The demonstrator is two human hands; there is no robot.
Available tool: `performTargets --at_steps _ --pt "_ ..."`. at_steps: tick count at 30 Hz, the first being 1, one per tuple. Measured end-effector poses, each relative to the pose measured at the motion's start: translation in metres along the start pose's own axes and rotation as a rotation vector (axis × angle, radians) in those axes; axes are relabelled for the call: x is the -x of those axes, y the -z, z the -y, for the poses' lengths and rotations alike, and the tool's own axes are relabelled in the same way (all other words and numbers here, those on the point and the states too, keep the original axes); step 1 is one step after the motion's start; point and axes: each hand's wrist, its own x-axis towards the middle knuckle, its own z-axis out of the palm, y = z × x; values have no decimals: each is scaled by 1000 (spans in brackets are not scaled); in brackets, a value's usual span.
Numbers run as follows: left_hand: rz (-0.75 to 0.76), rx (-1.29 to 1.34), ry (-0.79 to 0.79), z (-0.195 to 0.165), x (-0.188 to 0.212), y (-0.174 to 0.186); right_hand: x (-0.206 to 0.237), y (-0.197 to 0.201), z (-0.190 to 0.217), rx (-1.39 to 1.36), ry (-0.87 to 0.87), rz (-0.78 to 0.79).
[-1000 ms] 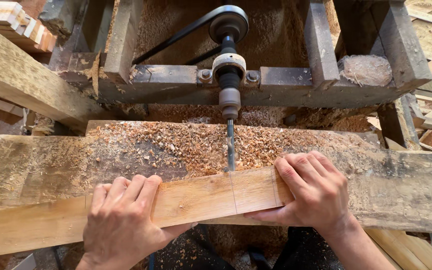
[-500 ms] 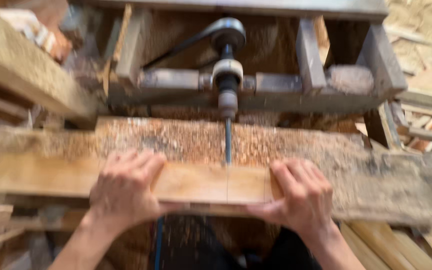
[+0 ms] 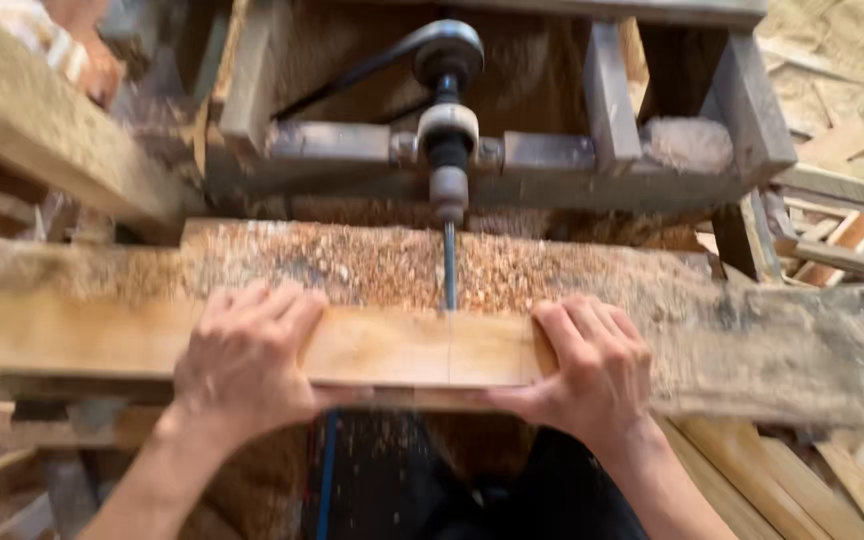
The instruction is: The person uses a drill press to create elongated holes in a wooden plank. They hold the plank with both hands, aligning it with the drill bit, and move it back and forth to form the desired shape.
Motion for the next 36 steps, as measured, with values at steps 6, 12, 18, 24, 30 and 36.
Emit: performTargets --at_steps 6,12,18,24,30,36 --pt "-215 79 -99 9 28 -5 27 6 19 -98 -13 -57" --pt "-618 -76 -71 29 53 -52 43 -11 23 -3 113 -312" --pt "-707 -79 -72 40 65 -79 46 -25 15 -16 177 -374" --pt "-671 -52 -25 31 68 -71 49 -24 12 -75 176 -380" --pt "-501 47 -50 40 68 -49 49 -27 19 -253 38 -365" --pt "-394 46 -43 49 61 -36 43 -35 31 -371 -128 -373"
